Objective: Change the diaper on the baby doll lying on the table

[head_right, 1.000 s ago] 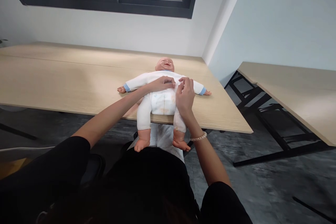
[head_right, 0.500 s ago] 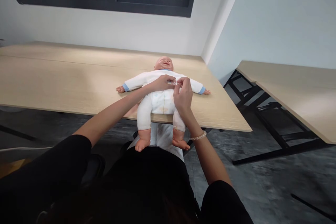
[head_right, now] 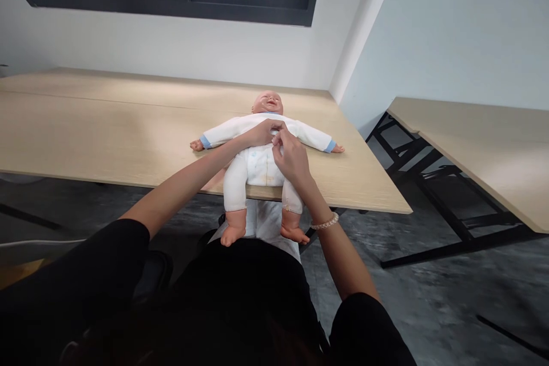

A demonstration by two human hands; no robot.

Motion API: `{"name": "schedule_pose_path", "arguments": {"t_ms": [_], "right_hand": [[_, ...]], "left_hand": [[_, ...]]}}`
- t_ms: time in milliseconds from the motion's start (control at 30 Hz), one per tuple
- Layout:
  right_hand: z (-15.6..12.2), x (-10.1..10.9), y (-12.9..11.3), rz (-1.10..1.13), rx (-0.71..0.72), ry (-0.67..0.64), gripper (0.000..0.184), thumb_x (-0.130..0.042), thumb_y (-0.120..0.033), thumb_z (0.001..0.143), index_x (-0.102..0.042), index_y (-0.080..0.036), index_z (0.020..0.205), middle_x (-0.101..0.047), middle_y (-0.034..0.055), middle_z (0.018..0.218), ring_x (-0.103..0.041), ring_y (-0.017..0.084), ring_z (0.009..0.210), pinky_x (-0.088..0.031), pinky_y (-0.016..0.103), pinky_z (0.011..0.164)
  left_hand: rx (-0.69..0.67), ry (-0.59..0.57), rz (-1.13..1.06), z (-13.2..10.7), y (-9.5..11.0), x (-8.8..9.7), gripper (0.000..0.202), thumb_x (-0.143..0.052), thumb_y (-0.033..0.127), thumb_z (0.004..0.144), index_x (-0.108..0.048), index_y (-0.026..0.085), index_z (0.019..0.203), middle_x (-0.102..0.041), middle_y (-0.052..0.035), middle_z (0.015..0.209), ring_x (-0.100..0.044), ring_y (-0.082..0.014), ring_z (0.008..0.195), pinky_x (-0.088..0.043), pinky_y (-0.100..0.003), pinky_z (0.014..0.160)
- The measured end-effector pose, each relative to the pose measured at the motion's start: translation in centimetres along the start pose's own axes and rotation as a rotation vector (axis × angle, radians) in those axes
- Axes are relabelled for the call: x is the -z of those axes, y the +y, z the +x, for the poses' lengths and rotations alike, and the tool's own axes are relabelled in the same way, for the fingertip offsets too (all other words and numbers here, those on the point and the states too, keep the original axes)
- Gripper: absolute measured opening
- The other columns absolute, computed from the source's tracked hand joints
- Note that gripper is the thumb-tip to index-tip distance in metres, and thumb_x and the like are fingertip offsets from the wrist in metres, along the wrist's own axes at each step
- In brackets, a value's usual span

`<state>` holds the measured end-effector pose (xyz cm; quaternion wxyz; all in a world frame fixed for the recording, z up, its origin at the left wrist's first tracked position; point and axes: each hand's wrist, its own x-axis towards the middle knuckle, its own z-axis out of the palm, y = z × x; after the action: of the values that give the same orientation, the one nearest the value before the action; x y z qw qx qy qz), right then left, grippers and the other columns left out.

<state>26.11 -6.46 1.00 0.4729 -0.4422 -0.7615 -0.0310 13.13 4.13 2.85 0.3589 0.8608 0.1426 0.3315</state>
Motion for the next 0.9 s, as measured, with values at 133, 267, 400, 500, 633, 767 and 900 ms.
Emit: {"name": "schedule_pose_path", "arguments": {"t_ms": [133,267,400,500,633,767,900], "right_hand": [[-0.1,-0.1,-0.4,-0.03,-0.021,-0.055,0.01,-0.042,-0.02,0.087,-0.051,-0.02,0.092,-0.065,0.0076,0.092,-0.061,0.023,0.087,-0.047,0.034,0.078],[-0.4,-0.2,-1.4,-0.128,-0.09,-0.108,0.022,-0.044,-0.029,0.093,-0.056,-0.017,0.107,-0.069,0.0097,0.095,-0.064,0.028,0.09,-0.047,0.037,0.078],[-1.5,0.3,-1.8,-0.11,-0.102,-0.139,0.031,-0.045,-0.036,0.096,-0.054,-0.017,0.12,-0.069,0.011,0.108,-0.064,0.029,0.098,-0.05,0.04,0.082],[-2.5,0.7,-1.7,-0.099,-0.088,-0.161,0.034,-0.044,-0.038,0.097,-0.055,-0.016,0.121,-0.066,0.0134,0.118,-0.063,0.031,0.105,-0.05,0.045,0.088],[-3.2,1.0,-1.6,-0.08,-0.043,-0.171,0.035,-0.042,-0.038,0.098,-0.058,-0.014,0.119,-0.064,0.0146,0.12,-0.06,0.032,0.112,-0.044,0.049,0.1],[-3.2,1.0,-1.6,-0.048,-0.045,-0.163,0.035,-0.043,-0.039,0.097,-0.059,-0.015,0.118,-0.064,0.014,0.121,-0.058,0.031,0.114,-0.044,0.049,0.102],[-3.3,0.9,-1.6,-0.03,-0.052,-0.15,0.036,-0.044,-0.04,0.097,-0.059,-0.015,0.119,-0.064,0.0142,0.12,-0.058,0.031,0.114,-0.045,0.049,0.101]], "left_hand": [[-0.008,0.01,-0.001,0.0,-0.6,-0.1,0.016,-0.055,0.009,0.069,-0.064,0.012,0.08,-0.067,-0.0048,0.083,-0.059,-0.016,0.081,-0.046,-0.031,0.078],[0.009,0.092,-0.008,0.0,-0.8,-0.1,0.015,-0.057,0.01,0.071,-0.066,0.012,0.083,-0.068,-0.0058,0.087,-0.061,-0.016,0.086,-0.047,-0.029,0.082],[0.062,0.388,-0.023,-1.2,0.5,0.7,0.014,-0.056,0.025,0.085,-0.063,0.015,0.092,-0.068,-0.0068,0.098,-0.062,-0.0163,0.095,-0.047,-0.028,0.085],[0.094,0.524,0.006,-4.2,2.4,0.9,0.016,-0.057,0.03,0.087,-0.063,0.016,0.093,-0.068,-0.007,0.104,-0.063,-0.0179,0.099,-0.048,-0.027,0.084],[0.219,0.63,0.144,-10.0,4.3,-0.7,0.017,-0.05,0.029,0.091,-0.063,0.019,0.093,-0.068,-0.0055,0.105,-0.062,-0.0185,0.102,-0.049,-0.03,0.089],[0.419,0.643,0.288,-14.5,3.7,-2.0,0.023,-0.04,0.024,0.093,-0.061,0.019,0.101,-0.067,-0.0082,0.109,-0.06,-0.0221,0.105,-0.049,-0.037,0.094],[0.52,0.297,0.542,-15.6,2.6,-1.4,0.021,-0.05,0.021,0.087,-0.063,0.017,0.102,-0.063,-0.0132,0.122,-0.053,-0.0314,0.118,-0.04,-0.049,0.104]]}}
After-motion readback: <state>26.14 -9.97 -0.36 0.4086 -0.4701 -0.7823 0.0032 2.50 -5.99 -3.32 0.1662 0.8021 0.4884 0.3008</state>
